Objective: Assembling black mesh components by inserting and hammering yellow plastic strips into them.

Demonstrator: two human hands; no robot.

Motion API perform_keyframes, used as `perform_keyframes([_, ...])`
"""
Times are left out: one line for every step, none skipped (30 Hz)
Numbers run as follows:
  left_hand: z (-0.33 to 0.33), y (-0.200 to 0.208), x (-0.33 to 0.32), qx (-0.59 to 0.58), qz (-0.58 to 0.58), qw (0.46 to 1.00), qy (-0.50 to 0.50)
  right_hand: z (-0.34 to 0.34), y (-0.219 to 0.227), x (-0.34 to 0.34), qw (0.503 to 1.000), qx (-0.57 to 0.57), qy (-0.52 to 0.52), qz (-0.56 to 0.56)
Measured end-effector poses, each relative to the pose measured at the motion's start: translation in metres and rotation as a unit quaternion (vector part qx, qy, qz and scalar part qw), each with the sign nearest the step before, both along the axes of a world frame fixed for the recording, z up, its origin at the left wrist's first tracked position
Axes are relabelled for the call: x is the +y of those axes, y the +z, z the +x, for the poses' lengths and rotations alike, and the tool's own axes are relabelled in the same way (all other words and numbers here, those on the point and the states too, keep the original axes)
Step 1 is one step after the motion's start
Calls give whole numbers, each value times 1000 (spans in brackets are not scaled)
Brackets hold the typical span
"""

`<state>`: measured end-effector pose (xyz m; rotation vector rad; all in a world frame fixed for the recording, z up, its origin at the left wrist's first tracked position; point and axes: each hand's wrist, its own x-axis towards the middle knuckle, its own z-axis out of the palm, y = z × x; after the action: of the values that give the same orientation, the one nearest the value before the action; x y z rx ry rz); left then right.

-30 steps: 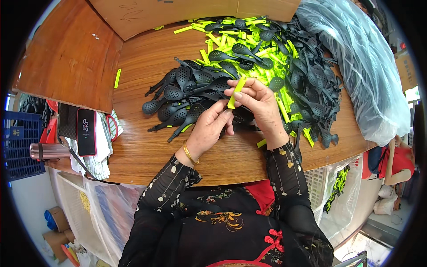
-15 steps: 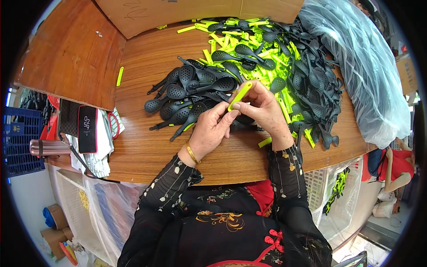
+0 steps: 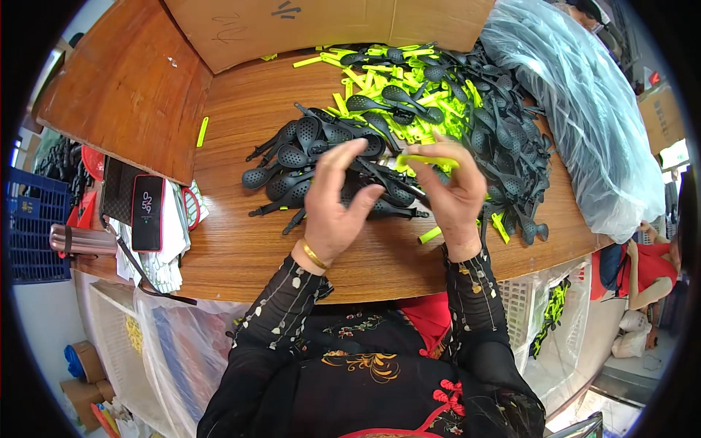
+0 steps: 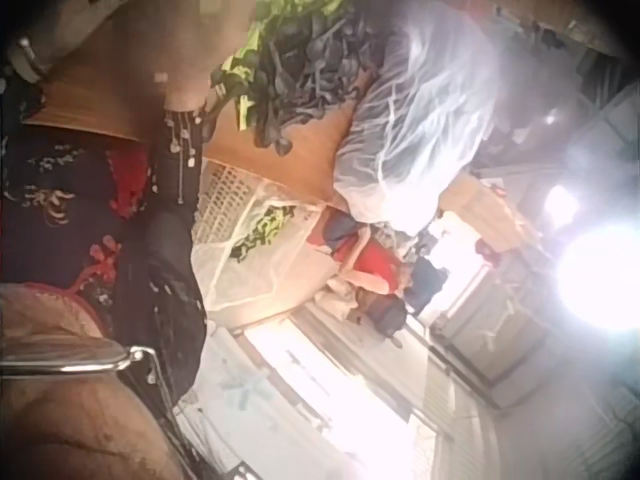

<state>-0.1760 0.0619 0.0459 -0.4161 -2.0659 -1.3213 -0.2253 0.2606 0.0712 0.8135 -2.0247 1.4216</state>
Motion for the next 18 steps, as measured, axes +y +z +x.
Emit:
perform_keyframes([-3,-14,-5,-21,74,997,-14,-4,9,4,991,114,-45,47])
perform_keyframes([-2,-21,-1,-117,270,949,-109,-3,16,4,975,190,-62,98])
perform_keyframes([-3,-21,-8,-210,377,871,-233,-2,17,1,968,213,-43,127])
perform_keyframes([-5,-20,-15,-295,468,758,-347,-2,16,-2,959,234,-24,155])
perform_keyframes([-8,-29,-16,-332,548,635,-432,1,13,-7,954,236,-2,186])
perform_keyframes([-10,-28,-10,-339,574,623,-410,2,4,-10,952,237,16,194])
perform_keyframes([-11,-26,-7,-343,599,613,-384,5,-6,-11,947,240,17,213])
perform_keyframes([-11,-23,-9,-335,578,651,-362,7,-14,-13,942,241,17,232])
perform_keyframes([-11,-25,-14,-343,551,671,-358,10,-17,-16,943,234,2,237])
perform_keyframes([-12,-27,-19,-352,525,689,-353,10,-17,-18,944,217,-8,248])
perform_keyframes([-13,-31,-20,-353,522,689,-357,9,-17,-18,945,200,-19,259])
perform_keyframes([-15,-34,-22,-351,523,690,-356,7,-19,-17,942,198,-16,271])
perform_keyframes([-16,-37,-24,-360,517,689,-358,4,-21,-16,942,200,-13,271])
perform_keyframes([-17,-40,-26,-370,511,687,-360,2,-22,-16,946,171,19,276])
perform_keyframes([-18,-40,-27,-354,521,698,-340,-2,-22,-14,948,142,48,281])
perform_keyframes([-19,-40,-27,-338,532,708,-320,-8,-16,-7,946,132,58,291])
perform_keyframes([-21,-43,-32,-318,553,713,-292,-18,-16,3,960,109,47,255])
perform_keyframes([-22,-41,-34,-315,552,728,-257,-25,-17,14,977,54,-8,206])
